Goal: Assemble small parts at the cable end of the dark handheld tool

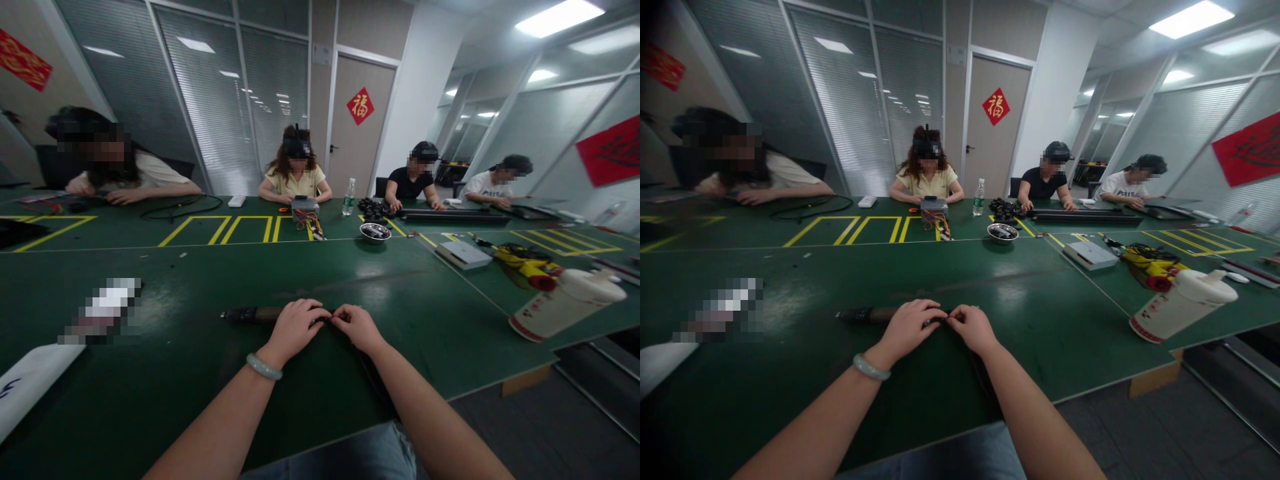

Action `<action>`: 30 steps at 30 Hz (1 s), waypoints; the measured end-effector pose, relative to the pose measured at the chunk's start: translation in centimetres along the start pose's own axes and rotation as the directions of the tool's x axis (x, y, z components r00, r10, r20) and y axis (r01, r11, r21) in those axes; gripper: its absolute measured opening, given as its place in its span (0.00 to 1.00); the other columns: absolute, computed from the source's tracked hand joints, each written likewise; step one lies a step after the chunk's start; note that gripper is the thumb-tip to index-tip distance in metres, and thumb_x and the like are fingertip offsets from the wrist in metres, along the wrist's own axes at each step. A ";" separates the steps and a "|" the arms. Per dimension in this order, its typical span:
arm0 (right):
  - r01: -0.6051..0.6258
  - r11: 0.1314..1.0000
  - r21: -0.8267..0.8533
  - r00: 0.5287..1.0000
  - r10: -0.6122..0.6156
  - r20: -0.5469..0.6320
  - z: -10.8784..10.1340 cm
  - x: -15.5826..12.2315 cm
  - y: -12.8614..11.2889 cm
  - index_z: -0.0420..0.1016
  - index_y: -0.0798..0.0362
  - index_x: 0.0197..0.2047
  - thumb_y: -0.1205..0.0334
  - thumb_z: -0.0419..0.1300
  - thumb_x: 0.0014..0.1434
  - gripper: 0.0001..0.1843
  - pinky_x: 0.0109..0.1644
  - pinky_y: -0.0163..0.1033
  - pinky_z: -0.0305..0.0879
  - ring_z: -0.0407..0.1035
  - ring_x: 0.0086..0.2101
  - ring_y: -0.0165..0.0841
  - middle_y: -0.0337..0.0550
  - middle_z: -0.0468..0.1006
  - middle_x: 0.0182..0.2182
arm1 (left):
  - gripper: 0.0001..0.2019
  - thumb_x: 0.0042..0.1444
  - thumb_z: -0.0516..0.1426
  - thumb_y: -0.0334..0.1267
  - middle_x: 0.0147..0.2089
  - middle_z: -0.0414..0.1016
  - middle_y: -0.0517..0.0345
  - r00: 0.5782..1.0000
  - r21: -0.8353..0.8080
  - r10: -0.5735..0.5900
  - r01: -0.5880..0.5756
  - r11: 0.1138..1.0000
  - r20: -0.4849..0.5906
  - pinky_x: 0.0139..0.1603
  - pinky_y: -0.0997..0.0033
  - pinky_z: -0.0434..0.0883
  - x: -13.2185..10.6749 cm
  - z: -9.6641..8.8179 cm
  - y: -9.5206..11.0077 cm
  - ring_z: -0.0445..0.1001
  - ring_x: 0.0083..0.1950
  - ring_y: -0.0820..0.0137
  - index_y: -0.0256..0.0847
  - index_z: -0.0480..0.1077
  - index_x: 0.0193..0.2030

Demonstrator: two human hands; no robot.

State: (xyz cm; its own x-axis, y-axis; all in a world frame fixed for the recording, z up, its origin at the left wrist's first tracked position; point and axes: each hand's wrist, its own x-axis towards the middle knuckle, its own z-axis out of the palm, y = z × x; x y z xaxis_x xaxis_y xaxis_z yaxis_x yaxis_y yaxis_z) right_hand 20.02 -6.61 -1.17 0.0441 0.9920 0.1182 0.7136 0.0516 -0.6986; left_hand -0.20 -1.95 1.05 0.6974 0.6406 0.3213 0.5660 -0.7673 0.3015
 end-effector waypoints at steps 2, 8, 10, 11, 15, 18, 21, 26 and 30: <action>0.002 1.000 -0.001 1.000 -0.002 -0.002 0.0 0.0 0.0 0.77 0.51 0.36 0.52 0.59 0.58 0.12 0.35 0.34 0.59 0.68 0.32 0.31 0.39 0.77 0.32 | 0.12 0.62 0.54 0.39 0.54 0.68 0.59 1.000 0.002 0.001 -0.001 1.000 0.000 0.54 0.59 0.62 0.0 0.0 0.0 0.66 0.54 0.63 0.53 0.70 0.51; 0.001 1.000 -0.002 1.000 -0.001 -0.005 0.1 0.1 0.1 0.77 0.51 0.35 0.52 0.59 0.58 0.11 0.33 0.35 0.58 0.67 0.29 0.31 0.38 0.77 0.29 | 0.12 0.60 0.56 0.38 0.53 0.70 0.58 1.000 -0.008 -0.006 0.006 1.000 -0.007 0.54 0.60 0.62 0.1 0.0 0.1 0.66 0.54 0.63 0.50 0.69 0.51; 0.001 1.000 -0.003 1.000 -0.001 -0.007 0.1 0.2 0.1 0.77 0.51 0.35 0.52 0.59 0.58 0.11 0.33 0.35 0.58 0.67 0.29 0.31 0.38 0.77 0.28 | 0.11 0.60 0.56 0.39 0.53 0.70 0.58 1.000 -0.005 -0.008 0.008 1.000 0.000 0.55 0.60 0.62 0.1 -0.1 0.1 0.66 0.54 0.63 0.50 0.70 0.50; 0.002 1.000 -0.002 1.000 -0.002 -0.006 0.1 0.2 0.1 0.77 0.51 0.36 0.52 0.59 0.58 0.11 0.33 0.35 0.59 0.67 0.29 0.31 0.38 0.77 0.29 | 0.11 0.60 0.56 0.39 0.53 0.69 0.59 1.000 -0.004 -0.007 0.007 1.000 0.002 0.55 0.60 0.62 0.1 -0.1 0.1 0.66 0.54 0.63 0.50 0.70 0.49; 0.005 1.000 0.005 1.000 -0.005 -0.002 0.1 0.1 0.1 0.77 0.51 0.36 0.52 0.59 0.58 0.12 0.32 0.34 0.58 0.67 0.29 0.31 0.38 0.77 0.29 | 0.12 0.61 0.55 0.39 0.54 0.69 0.60 1.000 0.004 0.009 -0.009 1.000 -0.006 0.54 0.60 0.62 0.1 0.0 -0.1 0.66 0.54 0.63 0.53 0.70 0.50; 0.007 1.000 0.008 1.000 -0.007 -0.004 0.2 0.1 0.1 0.76 0.51 0.35 0.52 0.59 0.58 0.12 0.32 0.34 0.58 0.67 0.29 0.30 0.37 0.77 0.28 | 0.12 0.61 0.55 0.39 0.54 0.69 0.61 1.000 0.005 0.017 -0.017 1.000 -0.018 0.54 0.59 0.62 0.1 0.0 -0.1 0.66 0.53 0.64 0.54 0.70 0.51; 0.011 1.000 0.008 1.000 -0.011 -0.003 0.1 0.1 0.1 0.76 0.50 0.35 0.52 0.59 0.58 0.11 0.33 0.34 0.58 0.67 0.29 0.30 0.37 0.77 0.28 | 0.12 0.61 0.56 0.38 0.53 0.69 0.61 0.999 -0.002 0.018 -0.018 1.000 -0.027 0.54 0.60 0.62 0.0 0.0 -0.1 0.66 0.53 0.64 0.53 0.69 0.51; 0.016 1.000 0.009 1.000 -0.016 -0.002 0.0 0.1 0.1 0.76 0.50 0.35 0.52 0.59 0.58 0.11 0.34 0.35 0.58 0.68 0.30 0.31 0.37 0.78 0.29 | 0.10 0.60 0.57 0.38 0.52 0.70 0.60 1.000 -0.005 0.005 -0.005 1.000 -0.023 0.53 0.61 0.62 0.0 0.0 0.1 0.66 0.53 0.64 0.50 0.70 0.48; 0.015 1.000 0.013 1.000 -0.015 0.000 0.0 0.0 0.1 0.77 0.50 0.36 0.52 0.58 0.58 0.12 0.35 0.35 0.59 0.68 0.31 0.31 0.38 0.78 0.30 | 0.11 0.61 0.56 0.37 0.53 0.69 0.60 1.000 0.000 0.013 -0.013 1.000 -0.005 0.54 0.60 0.61 0.0 0.0 0.0 0.66 0.54 0.64 0.52 0.70 0.50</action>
State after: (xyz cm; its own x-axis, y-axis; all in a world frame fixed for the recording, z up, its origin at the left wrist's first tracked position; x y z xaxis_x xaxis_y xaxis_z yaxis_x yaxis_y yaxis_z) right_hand 20.10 -6.59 -1.25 0.0331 0.9912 0.1284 0.7051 0.0679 -0.7058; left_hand -0.18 -1.92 1.05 0.7026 0.6307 0.3294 0.5570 -0.7756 0.2969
